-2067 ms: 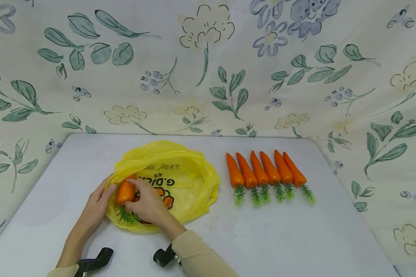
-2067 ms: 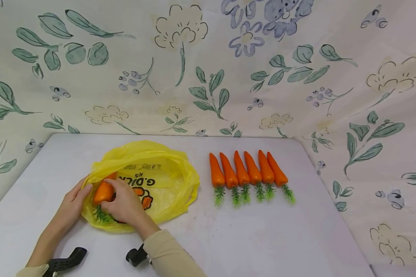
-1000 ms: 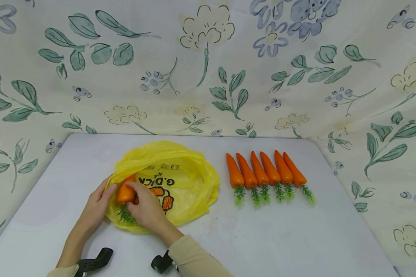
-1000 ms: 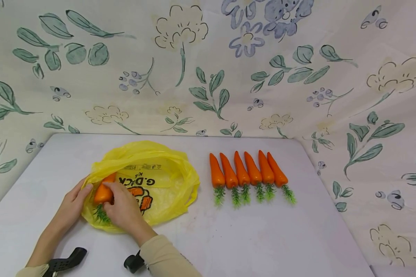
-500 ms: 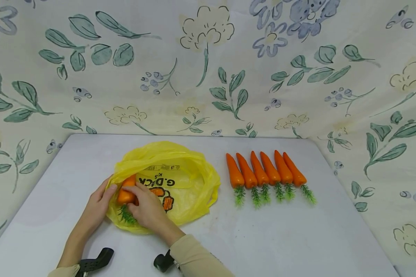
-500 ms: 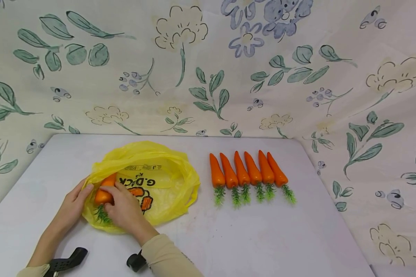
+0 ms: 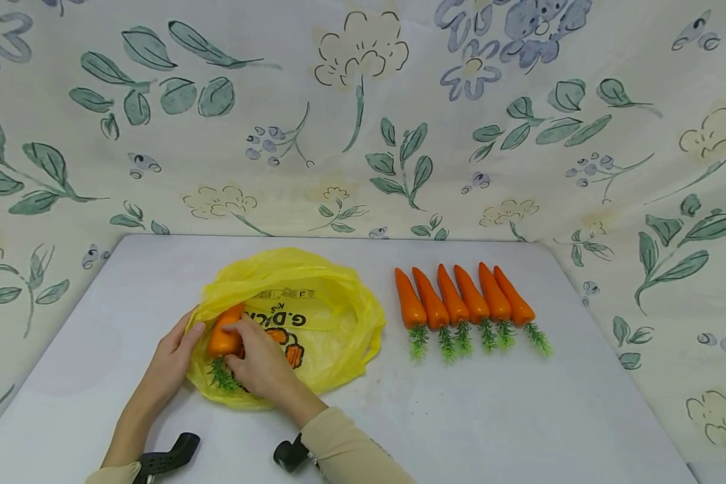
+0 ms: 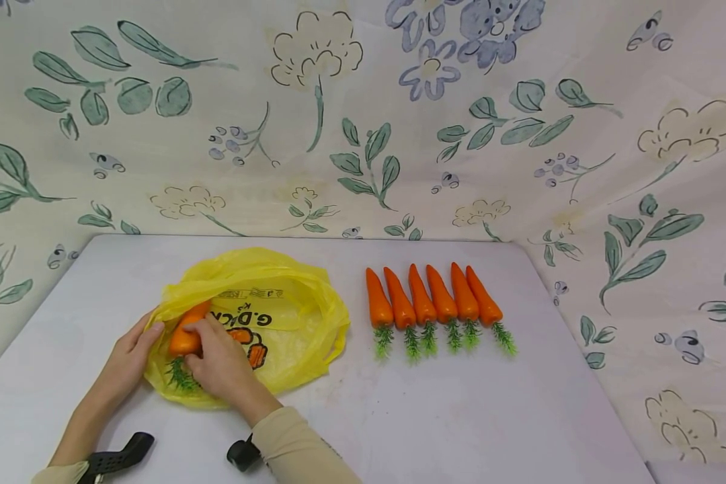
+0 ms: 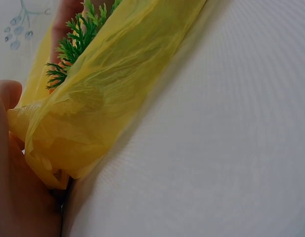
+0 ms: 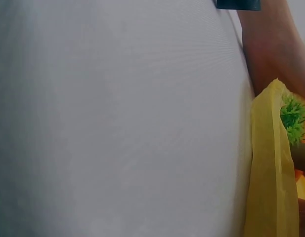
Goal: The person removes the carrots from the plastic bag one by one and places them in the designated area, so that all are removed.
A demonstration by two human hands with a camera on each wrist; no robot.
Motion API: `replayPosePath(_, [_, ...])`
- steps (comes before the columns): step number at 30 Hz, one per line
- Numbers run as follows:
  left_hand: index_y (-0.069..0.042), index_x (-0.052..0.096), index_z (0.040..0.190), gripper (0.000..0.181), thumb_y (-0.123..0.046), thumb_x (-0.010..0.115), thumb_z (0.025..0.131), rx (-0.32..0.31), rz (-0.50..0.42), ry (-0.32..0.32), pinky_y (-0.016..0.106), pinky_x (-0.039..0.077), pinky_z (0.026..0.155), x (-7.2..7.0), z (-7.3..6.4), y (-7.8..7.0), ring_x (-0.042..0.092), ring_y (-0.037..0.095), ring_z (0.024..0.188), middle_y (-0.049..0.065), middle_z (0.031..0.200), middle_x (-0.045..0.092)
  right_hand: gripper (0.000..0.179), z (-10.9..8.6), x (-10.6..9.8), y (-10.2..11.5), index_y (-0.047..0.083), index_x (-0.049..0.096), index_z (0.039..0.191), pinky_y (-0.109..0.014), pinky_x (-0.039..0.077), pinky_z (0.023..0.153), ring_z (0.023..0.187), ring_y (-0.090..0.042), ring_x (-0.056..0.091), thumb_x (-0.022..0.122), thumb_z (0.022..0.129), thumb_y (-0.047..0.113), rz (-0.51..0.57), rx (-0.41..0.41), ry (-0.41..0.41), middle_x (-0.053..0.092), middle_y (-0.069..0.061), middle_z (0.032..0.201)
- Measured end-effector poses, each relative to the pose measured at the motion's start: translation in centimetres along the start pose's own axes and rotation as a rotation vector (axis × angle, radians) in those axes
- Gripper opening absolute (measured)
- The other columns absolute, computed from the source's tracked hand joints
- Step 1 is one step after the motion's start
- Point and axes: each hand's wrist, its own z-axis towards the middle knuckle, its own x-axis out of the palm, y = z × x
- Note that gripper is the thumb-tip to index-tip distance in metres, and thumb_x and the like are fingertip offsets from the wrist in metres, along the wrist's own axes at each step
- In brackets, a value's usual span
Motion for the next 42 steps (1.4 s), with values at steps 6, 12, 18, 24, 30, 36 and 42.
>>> replayPosePath(6, [-0.002,0.020,0.157,0.060,-0.036,0.030,0.109,0.002,-0.008,0.006,0.068,0.017,0.113,0.0,0.1,0.1,0.021,0.052,0.143,0.031,0.157,0.023,0.046,0.1,-0.1,0.2,0.027,0.052,0.139,-0.013,0.047,0.095,0.116,-0.001,0.056,0.067,0.095,0.021,-0.102,-0.006,0.017,0.050,0.007,0.144])
replayPosePath(12, [-0.002,0.018,0.157,0.061,-0.037,0.030,0.109,-0.007,-0.003,0.010,0.069,0.019,0.112,0.1,0.1,0.1,0.020,0.053,0.142,0.032,0.157,0.022,0.049,0.1,-0.1,0.2,0.036,0.052,0.143,-0.026,0.047,0.105,0.131,-0.014,0.051,0.065,0.097,0.025,-0.197,-0.012,0.032,0.042,-0.003,0.154])
replayPosePath(18, [-0.003,0.020,0.157,0.060,-0.037,0.030,0.109,0.001,0.014,0.003,0.036,0.020,0.123,0.0,0.0,-0.2,0.023,0.051,0.142,0.030,0.157,0.025,0.046,0.1,-0.1,-0.1,0.032,0.053,0.142,-0.029,0.046,0.106,0.134,-0.017,0.050,0.064,0.098,0.025,-0.183,-0.019,0.034,0.043,-0.005,0.153])
replayPosePath(24, [-0.003,0.019,0.157,0.061,-0.039,0.029,0.109,-0.005,-0.007,0.006,0.052,0.014,0.122,0.0,-0.1,0.0,0.018,0.049,0.145,0.030,0.158,0.023,0.046,0.1,-0.3,-0.3,0.031,0.053,0.141,-0.028,0.044,0.108,0.136,-0.015,0.047,0.064,0.097,0.023,-0.146,-0.015,0.044,0.043,-0.004,0.153])
replayPosePath(30, [-0.002,0.020,0.157,0.060,-0.038,0.028,0.109,0.009,0.002,0.001,0.041,0.015,0.124,0.0,-0.1,-0.1,0.019,0.050,0.144,0.030,0.157,0.024,0.046,0.0,-0.6,-0.5,0.028,0.053,0.141,-0.018,0.046,0.101,0.126,-0.006,0.053,0.065,0.097,0.020,-0.132,-0.061,0.027,0.051,0.004,0.146])
replayPosePath(36, [-0.001,0.020,0.157,0.063,-0.041,0.027,0.108,-0.002,-0.003,-0.002,0.068,0.014,0.114,0.0,0.0,-0.4,0.017,0.053,0.144,0.030,0.158,0.022,0.046,-0.2,-0.9,-0.6,0.026,0.052,0.141,-0.013,0.046,0.097,0.119,-0.001,0.056,0.065,0.097,0.020,-0.138,-0.070,0.010,0.057,0.008,0.139])
replayPosePath(42, [-0.001,0.020,0.157,0.064,-0.042,0.027,0.108,0.006,-0.012,-0.006,0.069,0.012,0.114,0.1,0.0,-0.3,0.016,0.053,0.144,0.030,0.158,0.022,0.045,-0.4,-1.3,-0.7,0.025,0.053,0.140,-0.007,0.047,0.082,0.098,0.004,0.060,0.064,0.097,0.018,-0.087,-0.042,-0.014,0.065,0.007,0.126])
